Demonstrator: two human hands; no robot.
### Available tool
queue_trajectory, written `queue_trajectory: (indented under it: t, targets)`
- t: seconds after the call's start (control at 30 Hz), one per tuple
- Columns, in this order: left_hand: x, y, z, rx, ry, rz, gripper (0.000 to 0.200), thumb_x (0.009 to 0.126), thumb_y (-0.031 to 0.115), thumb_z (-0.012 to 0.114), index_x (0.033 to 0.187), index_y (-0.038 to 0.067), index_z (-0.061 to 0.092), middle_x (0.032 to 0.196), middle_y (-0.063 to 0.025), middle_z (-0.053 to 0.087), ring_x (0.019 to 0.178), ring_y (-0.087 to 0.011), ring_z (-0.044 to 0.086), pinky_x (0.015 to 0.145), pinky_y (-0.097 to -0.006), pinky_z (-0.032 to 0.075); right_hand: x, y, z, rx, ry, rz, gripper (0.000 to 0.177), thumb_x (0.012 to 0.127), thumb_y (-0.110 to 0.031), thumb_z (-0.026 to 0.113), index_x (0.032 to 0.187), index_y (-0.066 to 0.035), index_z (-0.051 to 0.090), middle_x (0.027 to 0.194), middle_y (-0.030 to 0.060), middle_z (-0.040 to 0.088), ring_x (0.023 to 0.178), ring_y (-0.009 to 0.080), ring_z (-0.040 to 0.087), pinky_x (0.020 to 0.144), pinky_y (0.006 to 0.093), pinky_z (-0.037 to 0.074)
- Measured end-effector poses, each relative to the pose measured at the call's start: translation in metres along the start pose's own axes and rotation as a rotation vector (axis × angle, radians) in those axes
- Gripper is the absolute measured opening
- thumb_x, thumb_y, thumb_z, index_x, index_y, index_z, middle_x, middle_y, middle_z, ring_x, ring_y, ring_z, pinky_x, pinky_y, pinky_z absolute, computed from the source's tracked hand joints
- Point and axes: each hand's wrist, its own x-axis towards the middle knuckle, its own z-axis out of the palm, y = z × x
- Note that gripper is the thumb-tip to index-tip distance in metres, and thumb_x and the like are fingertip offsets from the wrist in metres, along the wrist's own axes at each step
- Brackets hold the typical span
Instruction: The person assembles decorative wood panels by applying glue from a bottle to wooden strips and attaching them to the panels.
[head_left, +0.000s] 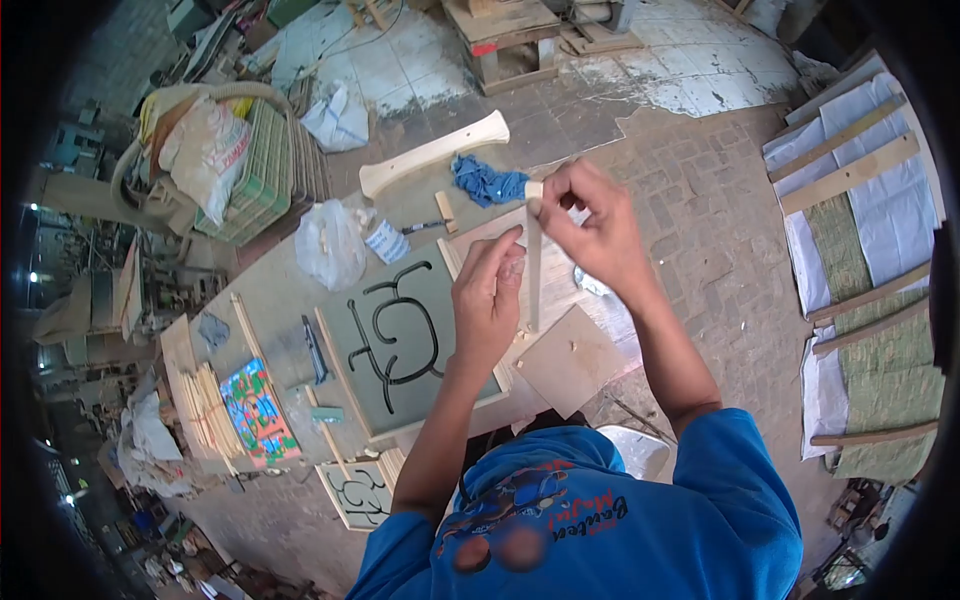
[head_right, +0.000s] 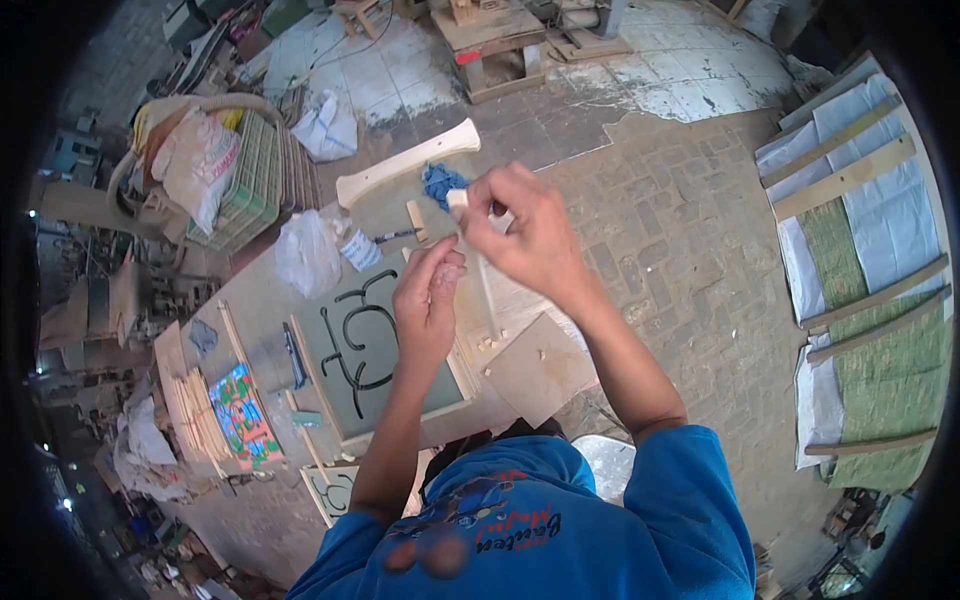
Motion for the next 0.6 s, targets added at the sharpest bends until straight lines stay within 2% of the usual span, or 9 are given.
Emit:
queue_trajectory:
  t: [0.13, 0.2, 0.27, 0.3, 0.37, 0.4, 0.43, 0.5, 0.6]
  targets:
    - [-0.006, 0.015, 0.01, -0.012, -0.011, 0.05, 0.021, 0.095, 0.009, 0.056, 0.111, -0.003, 0.062, 0.087, -0.0118, 0.058, 0.073, -0.0203, 0.059, 0.067, -0.0303, 0.047, -0.014, -0.02, -0.007, 0.124, 0.026, 0.087, 0.014, 0.078, -0.009, 0.07, 0.077, -0.002, 0.058, 0.072, 0.0064, 0.058, 0.066, 0.0153, 0.052, 0.06, 0.0297, 0.044]
    - [-0.009, 0.019, 0.009, -0.017, 0.008, 0.016, 0.02, 0.094, 0.007, 0.057, 0.111, -0.003, 0.063, 0.087, -0.0108, 0.057, 0.073, -0.0174, 0.057, 0.065, -0.029, 0.045, -0.023, -0.013, -0.01, 0.183, 0.003, 0.167, 0.011, 0.082, -0.011, 0.069, 0.087, -0.002, 0.064, 0.076, 0.0054, 0.061, 0.069, 0.0118, 0.054, 0.062, 0.0296, 0.045]
    - [-0.014, 0.011, 0.005, -0.043, 0.019, -0.05, 0.021, 0.096, 0.009, 0.055, 0.111, -0.003, 0.062, 0.086, -0.0073, 0.057, 0.072, -0.0144, 0.055, 0.063, -0.0273, 0.043, -0.026, 0.003, -0.019, 0.344, 0.042, 0.161, 0.021, 0.088, -0.018, 0.064, 0.102, -0.002, 0.067, 0.079, 0.005, 0.064, 0.071, 0.0103, 0.055, 0.064, 0.0295, 0.046]
    - [-0.015, 0.006, 0.001, -0.18, 0.088, -0.14, 0.023, 0.097, 0.011, 0.053, 0.113, -0.004, 0.061, 0.087, -0.0059, 0.057, 0.072, -0.0133, 0.054, 0.063, -0.0264, 0.043, -0.028, 0.012, -0.032, 0.347, 0.027, 0.277, 0.032, 0.093, -0.024, 0.058, 0.115, -0.002, 0.065, 0.081, 0.0055, 0.065, 0.077, 0.0099, 0.058, 0.068, 0.0279, 0.047]
    - [-0.013, 0.01, -0.008, -0.661, 0.225, -0.425, 0.031, 0.1, 0.017, 0.049, 0.121, -0.005, 0.056, 0.086, -0.0027, 0.055, 0.069, -0.01, 0.052, 0.061, -0.0236, 0.043, -0.048, 0.06, -0.036, 0.059, 0.097, 0.507, 0.035, 0.093, -0.029, 0.057, 0.111, 0.0, 0.066, 0.081, 0.0085, 0.067, 0.081, 0.0186, 0.064, 0.074, 0.032, 0.049]
    - [-0.013, 0.005, -0.013, -0.641, 0.252, -0.43, 0.031, 0.1, 0.017, 0.049, 0.121, -0.005, 0.056, 0.086, -0.0027, 0.055, 0.069, -0.01, 0.052, 0.061, -0.0236, 0.043, -0.064, 0.088, -0.033, -0.189, -0.008, 0.617, 0.037, 0.092, -0.032, 0.059, 0.11, 0.0, 0.065, 0.087, 0.0123, 0.068, 0.085, 0.0248, 0.065, 0.077, 0.0356, 0.05]
    - [-0.012, -0.005, -0.019, -0.876, 0.254, -0.449, 0.033, 0.1, 0.018, 0.05, 0.124, -0.003, 0.054, 0.085, -0.0018, 0.054, 0.065, -0.0084, 0.047, 0.058, -0.0223, 0.04, -0.082, 0.118, -0.027, -0.436, -0.118, 0.71, 0.04, 0.09, -0.035, 0.061, 0.11, 0.0, 0.064, 0.092, 0.016, 0.069, 0.09, 0.0309, 0.066, 0.08, 0.0393, 0.051]
    - [-0.009, -0.019, -0.028, -1.19, 0.294, -0.478, 0.034, 0.099, 0.02, 0.051, 0.127, 0.0, 0.052, 0.082, 0.0002, 0.051, 0.06, -0.0071, 0.043, 0.053, -0.021, 0.035, -0.139, 0.174, -0.006, -0.759, -0.209, 0.618, 0.049, 0.085, -0.043, 0.065, 0.111, -0.002, 0.062, 0.107, 0.0225, 0.065, 0.099, 0.0399, 0.062, 0.083, 0.0464, 0.051]
    - [-0.01, -0.025, -0.036, -1.239, 0.291, -0.52, 0.035, 0.099, 0.02, 0.052, 0.129, 0.002, 0.052, 0.081, 0.0013, 0.051, 0.058, -0.0061, 0.042, 0.051, -0.0208, 0.036, -0.175, 0.189, 0.013, -0.98, -0.177, 0.491, 0.048, 0.082, -0.038, 0.069, 0.112, -0.002, 0.06, 0.1, 0.0236, 0.065, 0.089, 0.0398, 0.064, 0.082, 0.048, 0.05]
